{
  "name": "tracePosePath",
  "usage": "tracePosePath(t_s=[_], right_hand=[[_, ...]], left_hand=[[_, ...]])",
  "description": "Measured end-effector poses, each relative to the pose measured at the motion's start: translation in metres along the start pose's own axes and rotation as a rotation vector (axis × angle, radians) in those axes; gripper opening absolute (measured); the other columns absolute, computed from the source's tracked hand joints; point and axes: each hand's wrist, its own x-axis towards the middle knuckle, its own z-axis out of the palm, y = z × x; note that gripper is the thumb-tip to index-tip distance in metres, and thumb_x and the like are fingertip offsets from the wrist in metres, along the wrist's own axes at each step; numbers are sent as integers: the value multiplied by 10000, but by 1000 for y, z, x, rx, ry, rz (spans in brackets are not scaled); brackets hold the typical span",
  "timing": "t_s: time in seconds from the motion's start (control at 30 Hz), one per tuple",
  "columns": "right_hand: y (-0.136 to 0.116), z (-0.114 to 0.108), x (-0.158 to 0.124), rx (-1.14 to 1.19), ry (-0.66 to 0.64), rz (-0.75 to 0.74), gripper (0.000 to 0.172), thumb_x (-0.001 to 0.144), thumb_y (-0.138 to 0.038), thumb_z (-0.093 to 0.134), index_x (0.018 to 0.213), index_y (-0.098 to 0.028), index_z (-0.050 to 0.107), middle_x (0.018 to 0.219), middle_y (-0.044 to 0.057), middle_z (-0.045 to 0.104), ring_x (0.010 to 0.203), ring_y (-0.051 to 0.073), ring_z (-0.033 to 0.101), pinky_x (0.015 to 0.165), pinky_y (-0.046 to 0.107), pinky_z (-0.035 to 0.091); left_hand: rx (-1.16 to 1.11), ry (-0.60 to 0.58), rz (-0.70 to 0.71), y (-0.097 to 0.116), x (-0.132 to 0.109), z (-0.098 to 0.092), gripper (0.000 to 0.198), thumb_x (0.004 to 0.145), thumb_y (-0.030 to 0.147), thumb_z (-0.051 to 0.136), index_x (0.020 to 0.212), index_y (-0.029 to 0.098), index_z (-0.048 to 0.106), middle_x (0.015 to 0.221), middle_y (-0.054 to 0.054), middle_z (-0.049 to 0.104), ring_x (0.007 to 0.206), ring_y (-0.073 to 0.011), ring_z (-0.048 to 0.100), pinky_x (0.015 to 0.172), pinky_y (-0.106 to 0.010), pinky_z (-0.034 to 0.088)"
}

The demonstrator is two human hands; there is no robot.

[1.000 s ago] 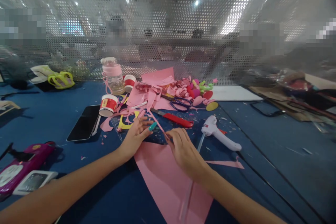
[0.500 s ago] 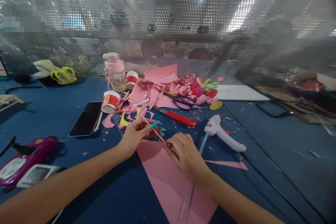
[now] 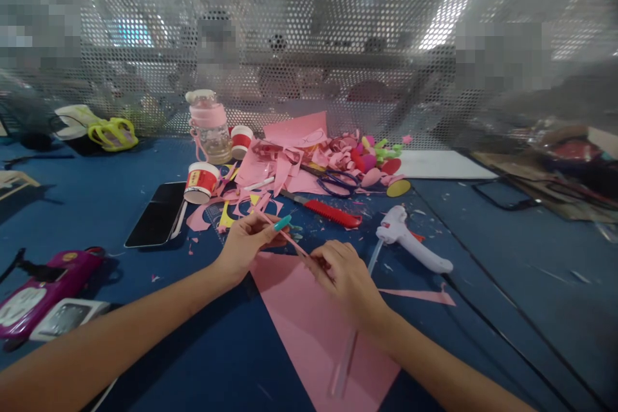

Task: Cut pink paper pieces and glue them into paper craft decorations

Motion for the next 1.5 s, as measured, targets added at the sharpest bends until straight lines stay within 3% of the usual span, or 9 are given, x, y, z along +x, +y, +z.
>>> tracePosePath(t_s=[0.27,0.5,0.67,0.9,1.1,1.23,1.5], right_hand=[[1,0,1,74,27,15,303,874,-392,456,688,-173,549,617,7,576,591,130,528,609,267,351],[1,-3,2,185,-14,143,201,830,-264,546,645,-186,560,603,-8,595,592,126,540,596,249,375],[0,-4,2,227,-25,219,240,809,-277,566,585,-194,547,597,0,609,588,135,548,576,252,395],[-4,1,1,317,-60,218,291,838,-362,518,614,-183,570,578,13,617,539,131,561,539,252,402],[-5,1,1,332,-70,210,241,813,-313,565,613,-180,584,562,1,612,569,135,582,545,240,407],[-5,1,1,303,-111,147,305,852,-340,508,604,-185,594,558,3,615,579,134,577,565,244,405],[-7,2,0,269,-67,186,393,848,-458,469,584,-183,567,578,18,619,551,126,552,555,247,400]], left_hand=[[-7,11,-9,-1,-1,0,271,594,302,760,781,141,649,700,-24,697,671,-175,671,676,-322,564],[-6,-17,0,-1,-3,3,232,600,264,761,760,138,650,666,-10,689,645,-156,666,673,-304,565],[45,-56,0,-1,-4,4,259,564,191,780,780,142,646,717,-16,702,683,-146,666,662,-259,546],[87,-180,-11,-5,-5,3,239,574,171,765,775,139,639,661,-18,688,641,-144,657,664,-269,526],[60,-188,9,0,-7,6,217,531,137,779,679,145,621,651,3,667,613,-111,627,618,-224,510],[34,-212,0,1,-8,7,203,539,108,769,664,146,613,597,23,643,578,-85,607,590,-187,492],[50,-164,-15,-1,-6,6,235,555,155,769,731,154,612,698,-1,672,647,-119,636,622,-230,518]])
